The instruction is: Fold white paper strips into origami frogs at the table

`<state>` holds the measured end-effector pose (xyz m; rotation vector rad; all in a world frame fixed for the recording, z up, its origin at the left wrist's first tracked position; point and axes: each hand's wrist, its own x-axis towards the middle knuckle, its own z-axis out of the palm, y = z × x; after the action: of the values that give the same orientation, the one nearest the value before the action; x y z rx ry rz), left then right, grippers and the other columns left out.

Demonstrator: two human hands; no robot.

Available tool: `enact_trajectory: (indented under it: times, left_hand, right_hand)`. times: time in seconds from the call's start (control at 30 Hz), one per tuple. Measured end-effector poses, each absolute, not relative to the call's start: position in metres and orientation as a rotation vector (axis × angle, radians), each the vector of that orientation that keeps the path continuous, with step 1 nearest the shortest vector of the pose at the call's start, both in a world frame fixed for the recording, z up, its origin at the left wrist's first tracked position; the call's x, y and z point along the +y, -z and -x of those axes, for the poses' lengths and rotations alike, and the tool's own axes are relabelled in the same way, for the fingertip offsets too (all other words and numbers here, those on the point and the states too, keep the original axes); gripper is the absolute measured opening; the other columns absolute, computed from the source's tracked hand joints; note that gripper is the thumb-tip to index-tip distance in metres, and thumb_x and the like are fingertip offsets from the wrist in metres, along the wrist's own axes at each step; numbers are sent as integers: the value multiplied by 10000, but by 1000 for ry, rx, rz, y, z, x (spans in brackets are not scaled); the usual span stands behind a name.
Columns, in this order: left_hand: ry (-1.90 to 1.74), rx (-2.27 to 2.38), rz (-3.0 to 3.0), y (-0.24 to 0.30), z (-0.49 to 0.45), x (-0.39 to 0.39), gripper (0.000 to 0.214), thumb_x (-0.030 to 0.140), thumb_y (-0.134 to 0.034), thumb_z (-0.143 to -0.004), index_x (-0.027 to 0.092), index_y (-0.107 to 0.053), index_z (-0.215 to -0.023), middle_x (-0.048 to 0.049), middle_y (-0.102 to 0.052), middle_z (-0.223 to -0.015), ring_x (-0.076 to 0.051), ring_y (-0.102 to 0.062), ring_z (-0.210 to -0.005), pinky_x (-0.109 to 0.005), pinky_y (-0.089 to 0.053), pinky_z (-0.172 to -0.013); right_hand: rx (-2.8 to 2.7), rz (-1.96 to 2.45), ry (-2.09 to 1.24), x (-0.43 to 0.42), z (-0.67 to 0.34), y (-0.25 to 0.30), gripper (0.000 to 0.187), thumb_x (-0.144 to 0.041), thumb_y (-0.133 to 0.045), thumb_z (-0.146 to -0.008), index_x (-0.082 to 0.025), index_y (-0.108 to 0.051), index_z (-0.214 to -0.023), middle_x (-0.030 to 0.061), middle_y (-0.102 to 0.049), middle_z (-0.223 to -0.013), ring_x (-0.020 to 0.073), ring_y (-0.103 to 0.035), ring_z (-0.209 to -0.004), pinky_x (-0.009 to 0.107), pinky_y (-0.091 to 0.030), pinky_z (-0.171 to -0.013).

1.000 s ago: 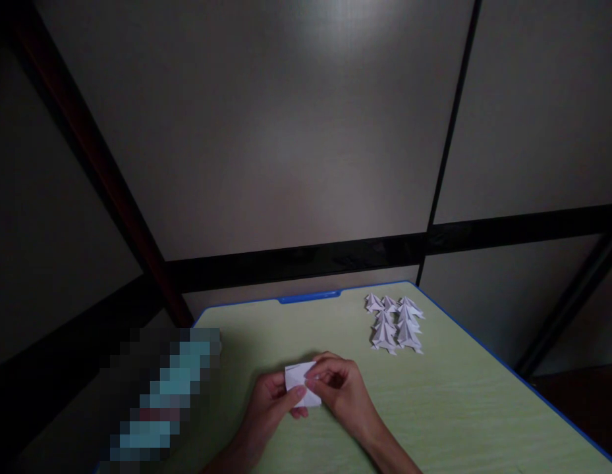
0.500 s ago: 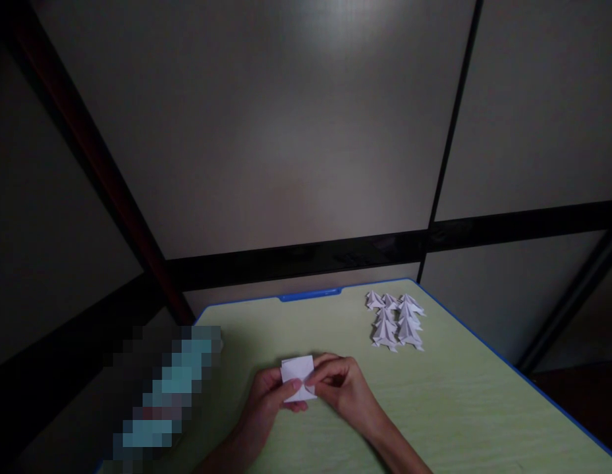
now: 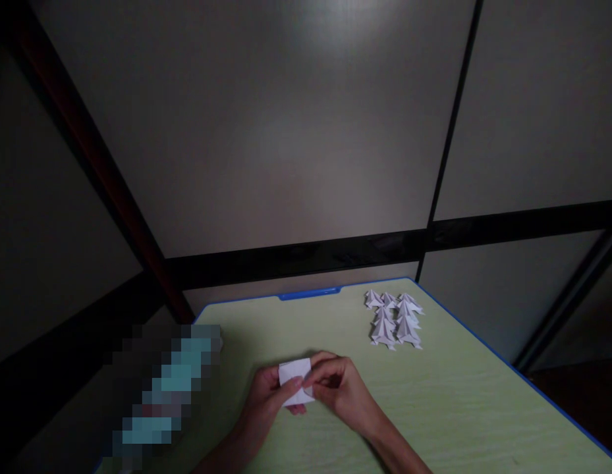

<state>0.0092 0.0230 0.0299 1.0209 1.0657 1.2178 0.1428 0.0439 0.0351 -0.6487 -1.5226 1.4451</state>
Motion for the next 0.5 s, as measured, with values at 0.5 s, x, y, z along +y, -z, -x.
enact_trajectory:
  times: [0.5]
  left_hand:
    - [-1360,1171,-990,-29,-8,26,247,304,-640,-533,68,-616,-604,-35,-617,-507,-128,-530,-434,-215,-433,-409]
  right_hand:
    - [-1497,773,-1400,43,-139,-35,78,-133,-558,-610,-133,-541,-534,6,-528,-635,107,-473,-572,210,-363,-523]
